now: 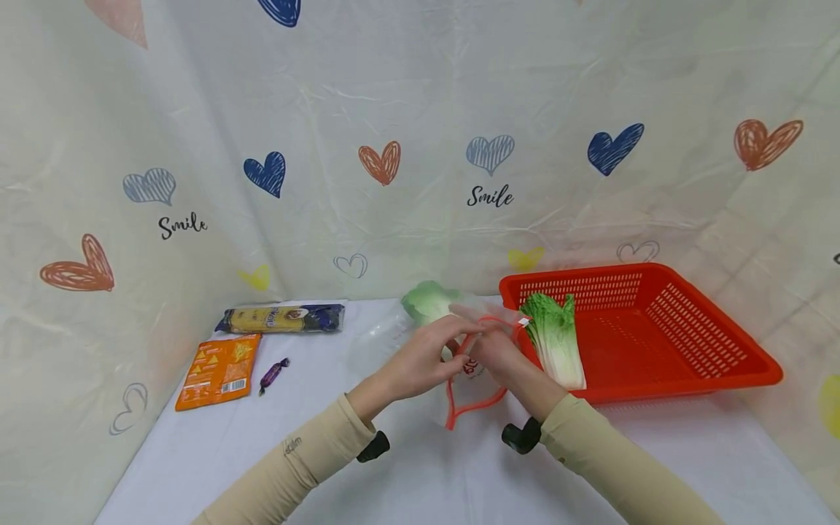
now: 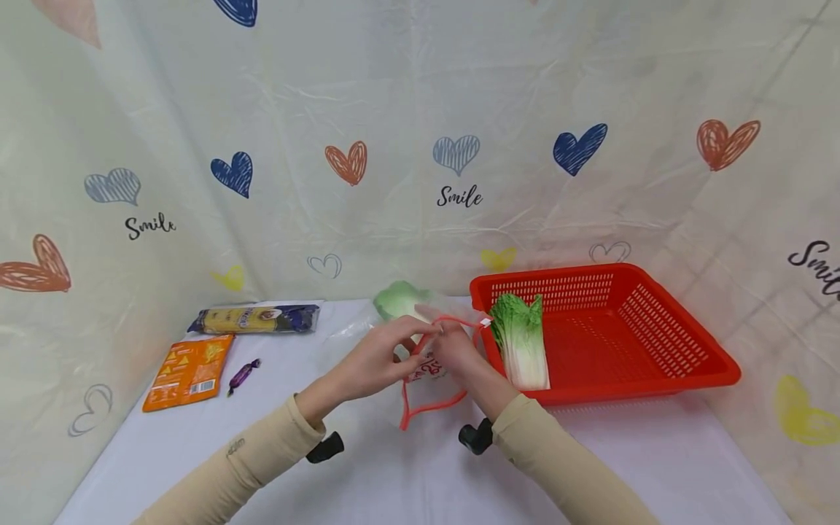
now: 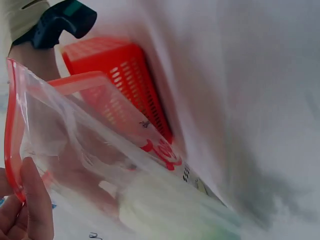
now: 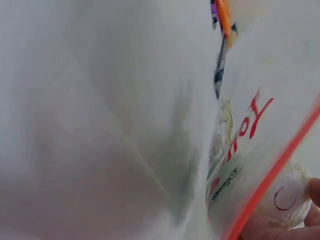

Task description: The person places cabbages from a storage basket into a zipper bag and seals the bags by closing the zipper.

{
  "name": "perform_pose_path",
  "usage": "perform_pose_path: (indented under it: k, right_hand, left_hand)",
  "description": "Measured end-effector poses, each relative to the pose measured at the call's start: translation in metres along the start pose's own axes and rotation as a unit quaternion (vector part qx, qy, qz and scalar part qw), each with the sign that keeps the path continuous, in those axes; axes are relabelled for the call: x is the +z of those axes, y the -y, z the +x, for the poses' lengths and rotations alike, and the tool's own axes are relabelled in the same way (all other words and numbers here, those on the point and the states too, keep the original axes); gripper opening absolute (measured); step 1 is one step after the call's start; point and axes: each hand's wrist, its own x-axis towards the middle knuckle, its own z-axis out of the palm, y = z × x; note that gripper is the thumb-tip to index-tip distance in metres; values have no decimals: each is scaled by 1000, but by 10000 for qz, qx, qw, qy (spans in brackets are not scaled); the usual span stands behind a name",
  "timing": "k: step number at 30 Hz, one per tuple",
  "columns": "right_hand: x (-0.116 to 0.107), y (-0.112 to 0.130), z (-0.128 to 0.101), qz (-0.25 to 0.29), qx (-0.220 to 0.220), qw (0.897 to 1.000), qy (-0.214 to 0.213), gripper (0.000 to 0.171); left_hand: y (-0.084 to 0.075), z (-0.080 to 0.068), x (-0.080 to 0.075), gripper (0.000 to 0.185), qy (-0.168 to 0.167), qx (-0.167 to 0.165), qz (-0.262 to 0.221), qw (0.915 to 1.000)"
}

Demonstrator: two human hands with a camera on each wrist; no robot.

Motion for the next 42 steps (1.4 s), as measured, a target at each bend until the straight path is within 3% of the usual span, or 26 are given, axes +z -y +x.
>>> perform_pose_path:
  k: [3,5,9,12,17,21,23,25,27,30,32,37,42]
  right_hand:
    - [-1,-1,7,-946,190,9953,11,13]
    - [-1,-3,10,-1820,92,9832,85,12]
    - [-2,-5,13,-3490,-1037,9313,155,14]
    - [-1,-6,13,-4188,-1699,8920,6,15]
    - [-1,-8,9,-4682,-1480,8709,-212,13]
    - [-3,-10,7,-4728,-1455,8690,-124,24]
    - [-5,-11,6,-4564,-1652,8743,35,21]
    - [-10,-8,3,-4238,-1812,8867,360,22]
    - [-18,-1,-3,-3694,-1831,9068,874,23]
    - [-32,14,-15,-2826,-1535,9345,1529,27]
    - [-44,21,-23,-2383,-1242,9486,1674,27]
    - [-76,32,-35,-2191,-675,9645,1311,32]
    - [-119,33,-37,-2470,-244,9639,962,39]
  left_hand:
    - [2,-2,-2,40,-151,-67,49,9999]
    - [4,-2,-2,40,-266,-110,97,9995]
    - [6,-2,-3,41,-357,-245,217,9988]
    - [8,-1,-3,42,-373,-359,208,9984]
    - [9,2,0,43,-427,-524,168,9976]
    - [10,5,2,44,-457,-621,198,9968]
    - [10,5,3,44,-467,-649,265,9965]
    - [12,5,1,43,-508,-650,375,9959]
    - [16,4,-3,44,-573,-637,637,9943]
    - [22,3,-13,44,-678,-709,837,9917]
    - [26,2,-18,46,-728,-785,856,9906]
    - [31,-5,-21,47,-701,-924,548,9917]
    - [34,-11,-20,48,-530,-948,296,9936]
